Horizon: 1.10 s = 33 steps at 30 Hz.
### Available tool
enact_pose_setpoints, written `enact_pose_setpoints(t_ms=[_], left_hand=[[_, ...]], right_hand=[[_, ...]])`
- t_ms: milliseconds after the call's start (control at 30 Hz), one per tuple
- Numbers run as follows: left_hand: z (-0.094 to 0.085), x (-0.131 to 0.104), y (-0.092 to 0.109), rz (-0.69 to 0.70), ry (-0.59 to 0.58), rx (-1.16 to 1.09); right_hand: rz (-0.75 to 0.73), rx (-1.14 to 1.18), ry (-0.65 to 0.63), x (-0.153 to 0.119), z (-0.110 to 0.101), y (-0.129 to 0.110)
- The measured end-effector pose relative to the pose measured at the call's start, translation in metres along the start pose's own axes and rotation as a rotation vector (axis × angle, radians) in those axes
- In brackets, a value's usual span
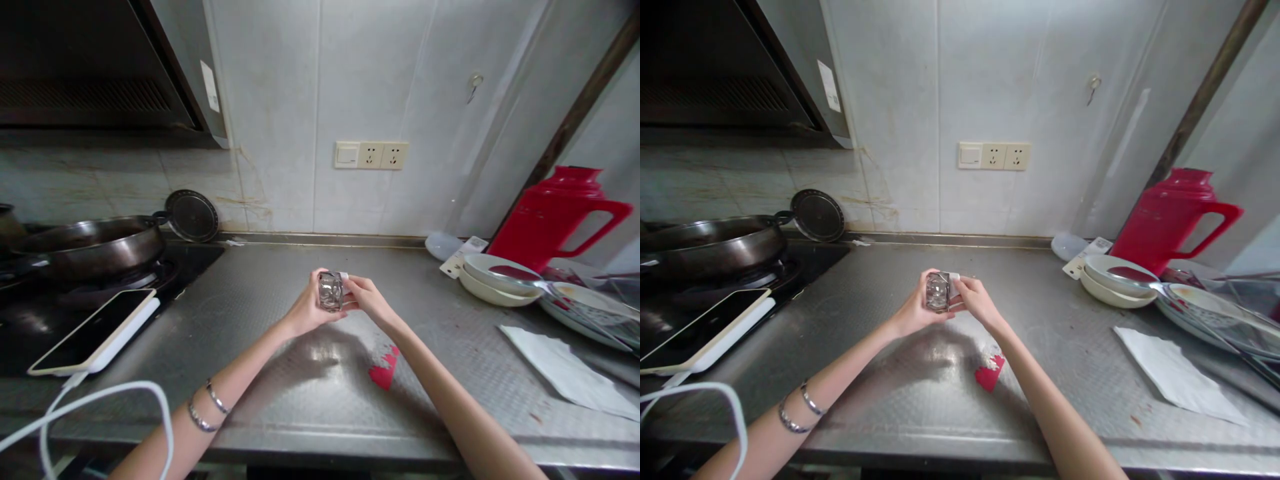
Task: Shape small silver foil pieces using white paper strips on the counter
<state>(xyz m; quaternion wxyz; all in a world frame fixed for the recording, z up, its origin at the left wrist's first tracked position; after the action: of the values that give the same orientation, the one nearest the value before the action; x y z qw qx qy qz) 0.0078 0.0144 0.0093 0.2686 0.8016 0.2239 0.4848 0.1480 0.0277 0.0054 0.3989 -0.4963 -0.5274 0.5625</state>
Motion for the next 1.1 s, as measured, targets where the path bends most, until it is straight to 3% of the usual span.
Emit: enact_pose_setpoints(t_ms=[167, 233, 400, 633, 767, 900, 1000, 1100], left_hand=[[0.002, -0.002, 0.002, -0.052, -0.002, -0.018], [0.002, -0.002, 0.001, -0.07, 0.002, -0.018], [0.004, -0.002, 0.0, -0.057, 0.024, -0.048], [0.004, -0.002, -0.005, -0.069, 0.087, -0.035], [0.004, -0.003, -0.009, -0.085, 0.091, -0.048], [0.004, -0.004, -0.008, -0.1, 0.057, -0.022], [0.006, -0.004, -0.006, -0.066, 0.025, 0.025], [0.011, -0.005, -0.006, -0.037, -0.006, 0.074]], right_hand=[[-0.431, -0.399, 0.437, -0.015, -0.024, -0.025], [-0.539, -0.478, 0.499, -0.024, -0.024, -0.033], [-0.571, -0.442, 0.336, -0.034, -0.006, -0.033], [-0.632, -0.359, 0.285, -0.043, 0.005, -0.032], [-0.588, -0.314, 0.305, -0.041, -0.004, -0.032], [-0.536, -0.23, 0.439, -0.035, -0.015, -0.032], [-0.567, -0.321, 0.451, -0.036, -0.01, -0.033], [-0.658, -0.496, 0.327, -0.041, 0.002, -0.035]])
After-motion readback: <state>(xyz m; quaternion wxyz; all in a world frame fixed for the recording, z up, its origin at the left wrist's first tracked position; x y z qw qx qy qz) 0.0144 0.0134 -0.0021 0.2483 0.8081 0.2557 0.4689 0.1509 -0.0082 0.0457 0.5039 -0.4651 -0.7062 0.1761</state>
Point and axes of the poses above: each hand's wrist, its own x-axis towards the middle knuckle, its own z-axis out of the palm, y = z × x, the point moved 4 cm from there along x, towards the middle knuckle, and after that the axes turned 12 degrees about z, right-handed, at the moved point
